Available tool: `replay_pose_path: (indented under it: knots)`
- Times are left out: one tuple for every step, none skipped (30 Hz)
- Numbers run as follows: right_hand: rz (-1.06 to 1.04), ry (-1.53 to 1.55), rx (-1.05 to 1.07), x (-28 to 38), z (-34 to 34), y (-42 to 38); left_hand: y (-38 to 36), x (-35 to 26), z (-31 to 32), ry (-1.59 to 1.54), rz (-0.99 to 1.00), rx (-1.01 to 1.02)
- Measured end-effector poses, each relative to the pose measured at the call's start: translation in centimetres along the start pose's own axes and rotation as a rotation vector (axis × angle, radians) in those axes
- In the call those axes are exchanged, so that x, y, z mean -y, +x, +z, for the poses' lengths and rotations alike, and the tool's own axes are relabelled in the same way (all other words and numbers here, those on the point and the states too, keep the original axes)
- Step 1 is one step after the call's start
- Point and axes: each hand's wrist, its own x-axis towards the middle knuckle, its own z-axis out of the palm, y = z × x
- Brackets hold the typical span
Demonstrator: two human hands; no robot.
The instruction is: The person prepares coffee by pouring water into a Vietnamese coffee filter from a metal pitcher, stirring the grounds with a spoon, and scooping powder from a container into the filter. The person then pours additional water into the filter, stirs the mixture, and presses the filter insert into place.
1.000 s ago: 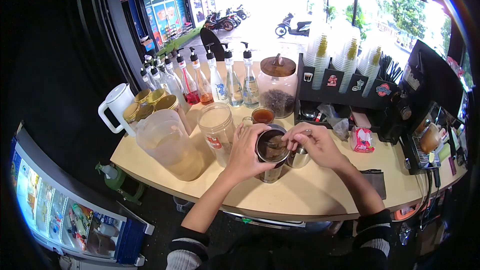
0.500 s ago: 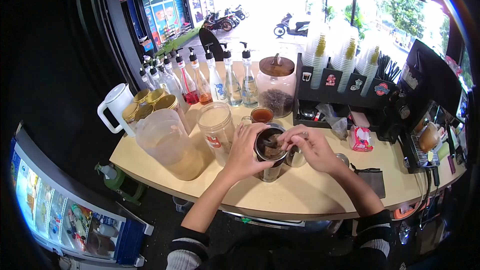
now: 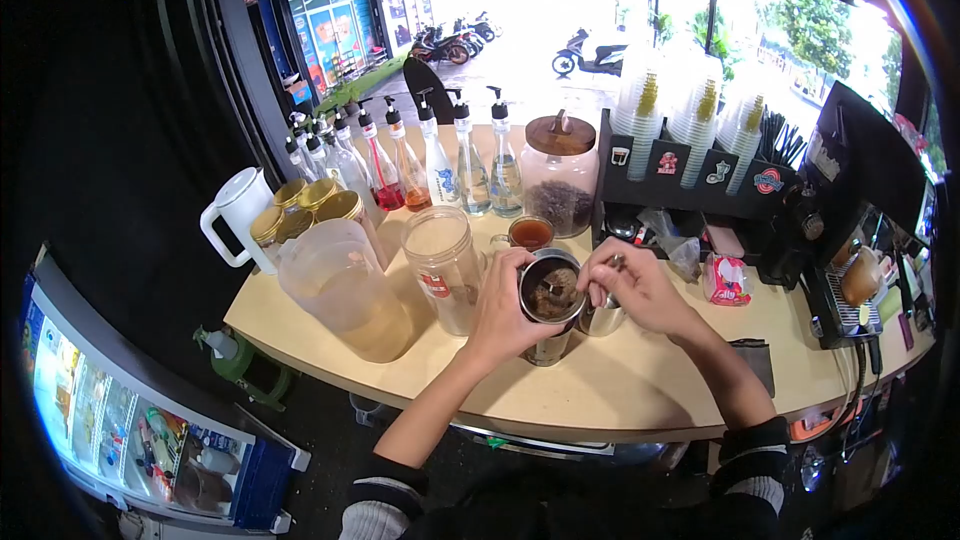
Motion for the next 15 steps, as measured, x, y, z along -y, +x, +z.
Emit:
replay_pose_path:
  knots:
    - [0.033, -0.006, 0.043, 0.0, 0.0, -0.1, 0.1, 0.2, -0.1, -0.007, 0.041, 0.005]
    - [0.022, -0.044, 0.045, 0.0, 0.2, 0.0, 0.1, 0.4, -0.1, -0.014, 0.081, 0.011]
    - [0.024, -0.045, 0.044, 0.0, 0.1, 0.2, 0.3, 0.4, -0.2, -0.017, 0.081, 0.012]
    - [0.001, -0.072, -0.014, 0.1, -0.1, 0.4, 0.6, 0.5, -0.3, -0.015, 0.096, 0.031]
    - [-0.022, -0.098, -0.07, 0.1, -0.1, 0.6, 0.7, 0.6, -0.4, -0.011, 0.11, 0.05]
    - [-0.006, -0.071, -0.045, 0.0, 0.1, 0.7, 0.8, 0.7, -0.5, -0.011, 0.107, 0.051]
    - [-0.006, -0.07, -0.045, 0.0, 0.4, 0.8, 0.9, 0.7, -0.7, -0.01, 0.147, 0.073]
    - [-0.002, -0.042, -0.027, 0.0, 0.7, 0.8, 1.0, 0.8, -0.7, -0.011, 0.187, 0.095]
    - [0.002, -0.016, -0.011, 0.0, 1.0, 0.8, 1.0, 1.0, -0.8, -0.013, 0.187, 0.097]
    - [-0.074, 0.012, -0.071, -0.4, 1.3, 1.1, 0.9, 1.2, -0.8, -0.045, 0.181, 0.124]
    - [-0.072, 0.012, -0.072, -0.6, 1.3, 1.1, 0.9, 1.4, -0.8, -0.075, 0.173, 0.15]
    - [-0.022, 0.027, -0.038, -0.7, 1.2, 1.1, 0.8, 1.5, -0.7, -0.076, 0.172, 0.15]
    - [0.026, 0.042, -0.004, -0.7, 1.2, 1.1, 0.8, 1.5, -0.7, -0.104, 0.159, 0.166]
    - [0.042, -0.013, 0.022, -0.5, 1.2, 0.9, 0.8, 1.5, -0.7, -0.134, 0.147, 0.182]
    - [0.041, -0.015, 0.02, -0.1, 0.9, 1.0, 0.8, 1.4, -0.8, -0.134, 0.149, 0.183]
